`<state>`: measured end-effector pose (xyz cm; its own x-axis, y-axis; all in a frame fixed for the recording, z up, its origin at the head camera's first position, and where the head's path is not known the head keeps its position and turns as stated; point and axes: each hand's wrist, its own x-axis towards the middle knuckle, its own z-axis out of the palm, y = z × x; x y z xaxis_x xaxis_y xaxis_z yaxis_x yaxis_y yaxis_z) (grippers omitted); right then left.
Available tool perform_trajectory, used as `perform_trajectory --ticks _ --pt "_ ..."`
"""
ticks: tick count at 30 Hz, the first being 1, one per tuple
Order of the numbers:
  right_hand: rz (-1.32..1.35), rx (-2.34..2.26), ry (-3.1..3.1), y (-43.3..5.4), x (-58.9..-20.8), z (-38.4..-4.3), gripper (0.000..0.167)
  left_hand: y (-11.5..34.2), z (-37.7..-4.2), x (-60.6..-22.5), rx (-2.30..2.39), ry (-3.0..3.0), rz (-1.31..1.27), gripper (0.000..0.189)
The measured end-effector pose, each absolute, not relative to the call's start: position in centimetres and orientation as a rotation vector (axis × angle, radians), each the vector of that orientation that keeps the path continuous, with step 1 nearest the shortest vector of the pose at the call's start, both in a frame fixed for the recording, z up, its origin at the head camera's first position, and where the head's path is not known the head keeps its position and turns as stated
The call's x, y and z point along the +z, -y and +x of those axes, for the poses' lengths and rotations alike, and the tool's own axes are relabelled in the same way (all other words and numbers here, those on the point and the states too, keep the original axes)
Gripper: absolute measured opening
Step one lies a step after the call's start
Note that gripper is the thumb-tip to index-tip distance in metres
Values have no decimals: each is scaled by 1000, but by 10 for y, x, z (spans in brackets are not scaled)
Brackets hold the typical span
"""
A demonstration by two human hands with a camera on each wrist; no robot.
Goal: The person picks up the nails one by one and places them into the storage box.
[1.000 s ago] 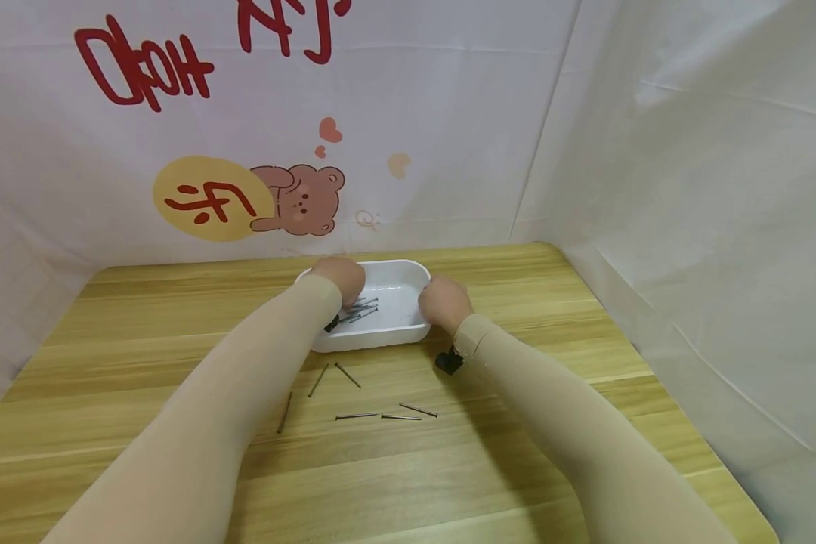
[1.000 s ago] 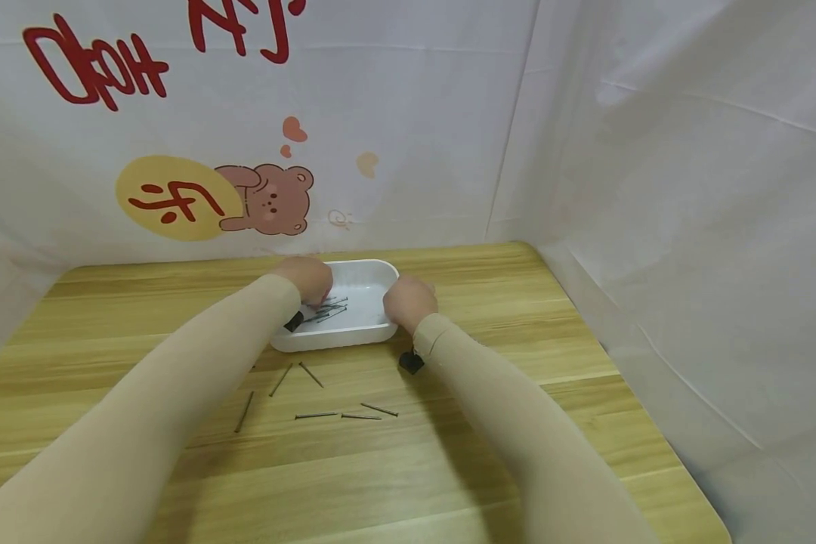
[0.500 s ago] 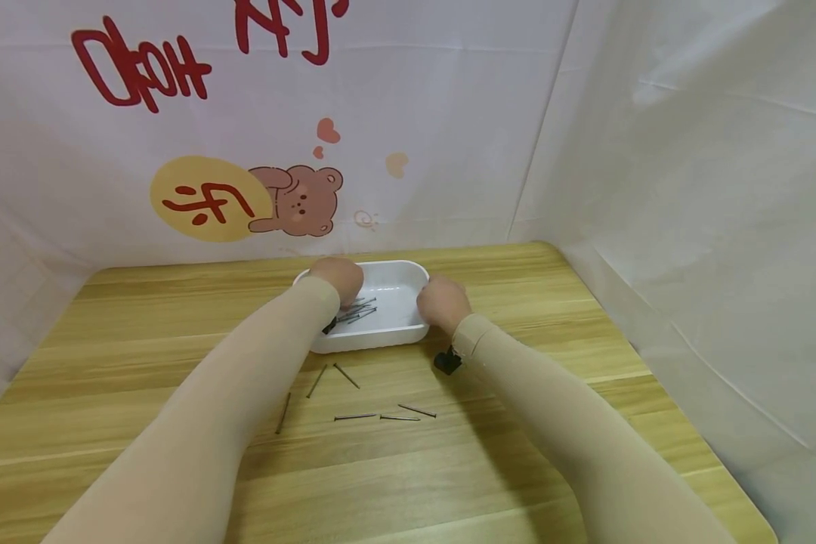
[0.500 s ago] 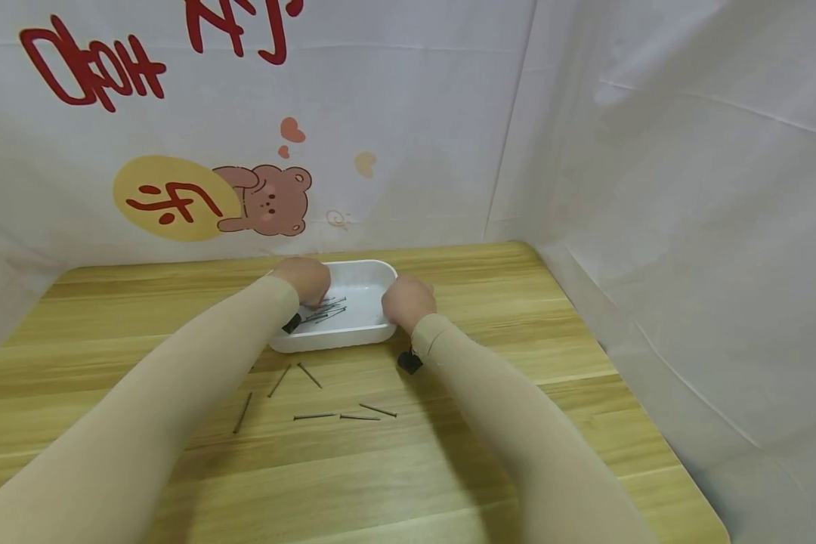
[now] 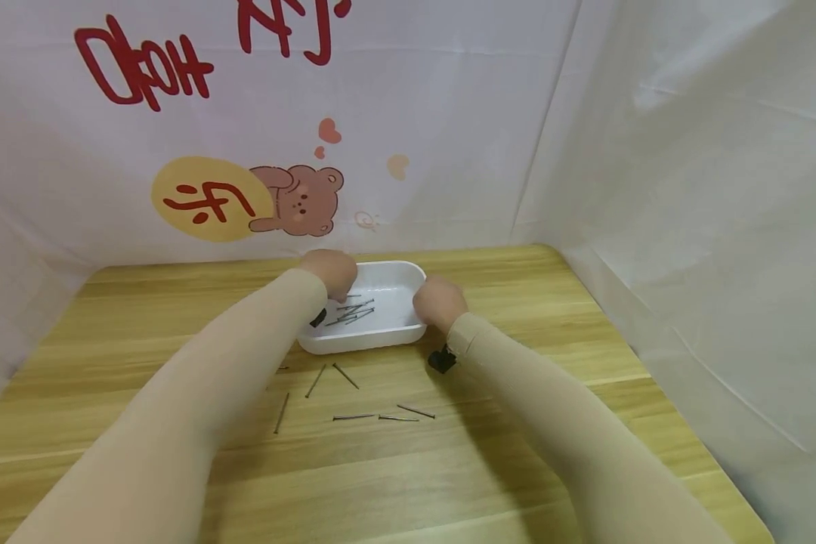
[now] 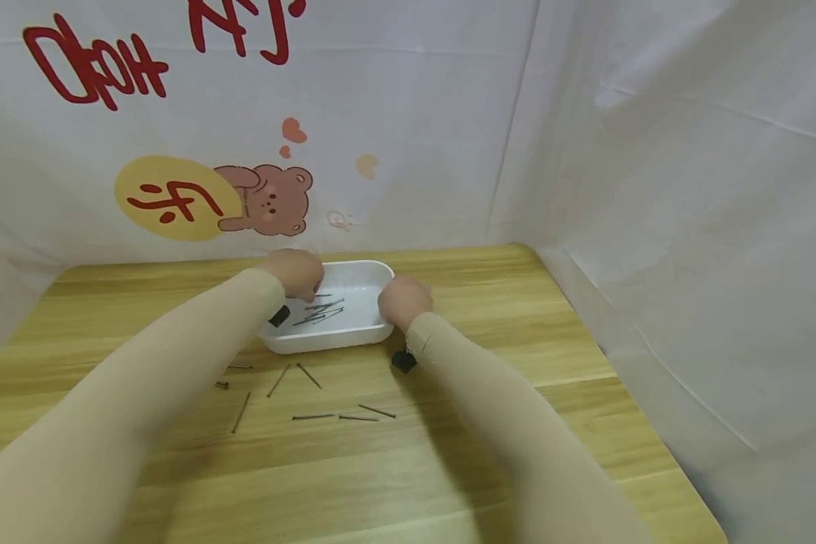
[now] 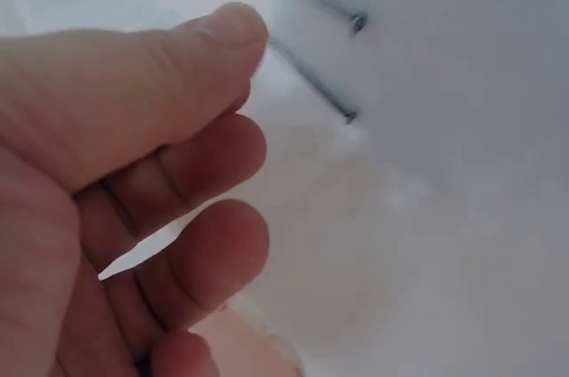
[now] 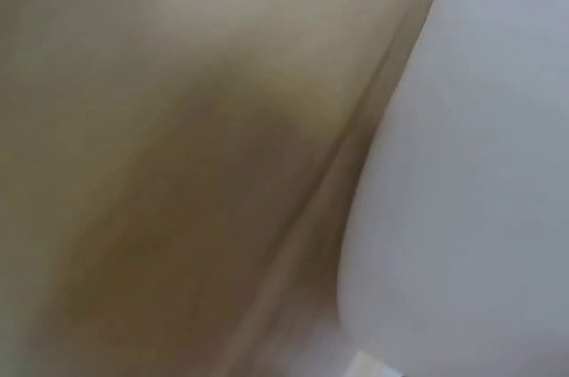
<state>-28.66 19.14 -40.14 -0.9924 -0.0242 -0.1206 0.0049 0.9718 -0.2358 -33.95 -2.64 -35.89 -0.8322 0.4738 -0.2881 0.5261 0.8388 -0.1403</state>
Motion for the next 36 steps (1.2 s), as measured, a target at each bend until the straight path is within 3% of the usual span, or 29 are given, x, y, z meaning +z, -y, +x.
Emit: perform_trajectory --ticks 8,15,19,27,36 --pt "32 -410 -2982 -189 -397 -284 27 57 -313 -307 -41 -2850 876 13" --pt "-6 -364 -2972 -193 -394 -282 28 105 -294 -290 24 -2917 837 25" --pt "17 -369 -2965 -190 -395 -283 28 135 -283 -296 37 -2920 828 30" --pt "62 -407 -2945 -191 -399 -286 26 167 -262 -330 -2 -2771 841 22" --pt "33 -393 -2946 -186 -397 -284 26 173 -235 -368 50 -2687 846 2"
